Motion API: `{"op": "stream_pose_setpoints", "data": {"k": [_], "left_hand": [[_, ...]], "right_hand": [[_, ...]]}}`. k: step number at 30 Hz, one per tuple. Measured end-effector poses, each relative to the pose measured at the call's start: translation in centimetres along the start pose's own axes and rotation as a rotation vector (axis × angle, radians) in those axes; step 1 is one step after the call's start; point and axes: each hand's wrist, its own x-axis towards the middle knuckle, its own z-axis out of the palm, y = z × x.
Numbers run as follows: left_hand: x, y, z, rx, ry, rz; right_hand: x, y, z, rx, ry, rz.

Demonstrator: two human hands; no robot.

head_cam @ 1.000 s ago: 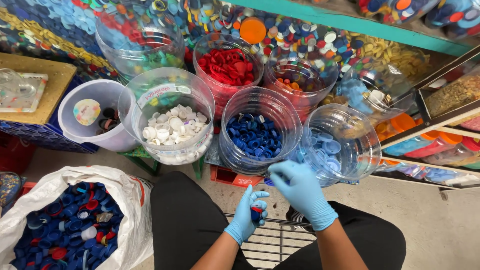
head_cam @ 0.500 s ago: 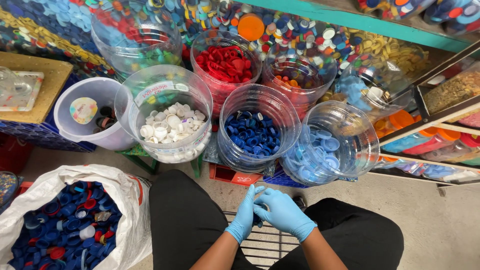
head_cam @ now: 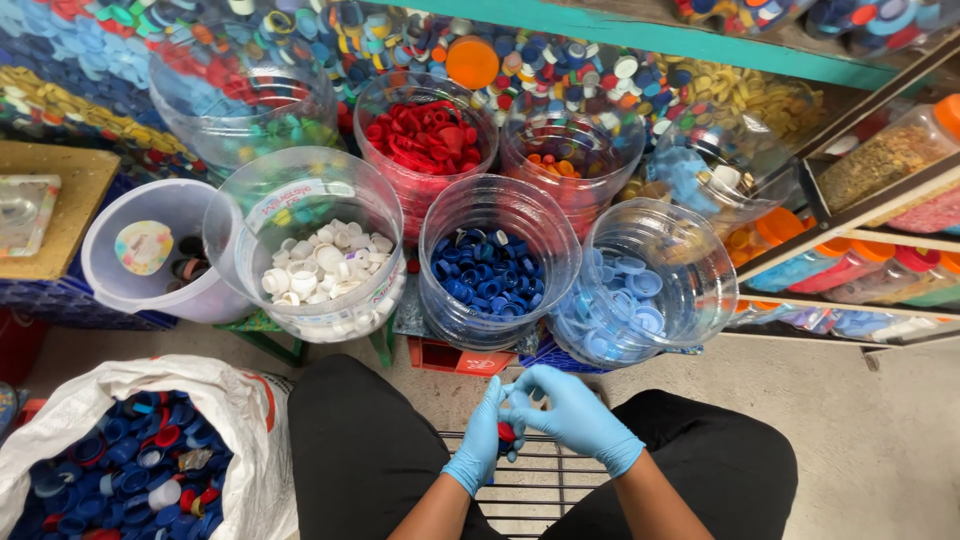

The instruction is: The person sorts plastic bottle caps by color, picking them from a large white sack and placing them into clear plastic containers. They handle blue, red, and white caps, separating them into designated bins on a shelf.

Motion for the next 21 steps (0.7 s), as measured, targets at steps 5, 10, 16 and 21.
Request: {"op": "stream_pose_setpoints", "data": {"k": [5,10,16,21], "left_hand": [[-1.0,1.1,0.6,0.044,0.036,-0.050],[0.3,0.2,0.3,-0.011,0.012,-0.082],[0.9,0.0,0.1,-0.040,0.014,-0.094],[0.8,0.1,0.0,-0.057,0.029,-0.091]], "right_hand": [[-0.9,-1.4,-5.5,0.023,0.266,-0.103],[-2.5,-2.3,-13.3,-0.016,0.613,-0.248],[-2.9,-0.8,-18.1,-0.063,0.810,-0.094],[-2.1,1.0,-18.2,-0.250,0.886,-0.115]]}}
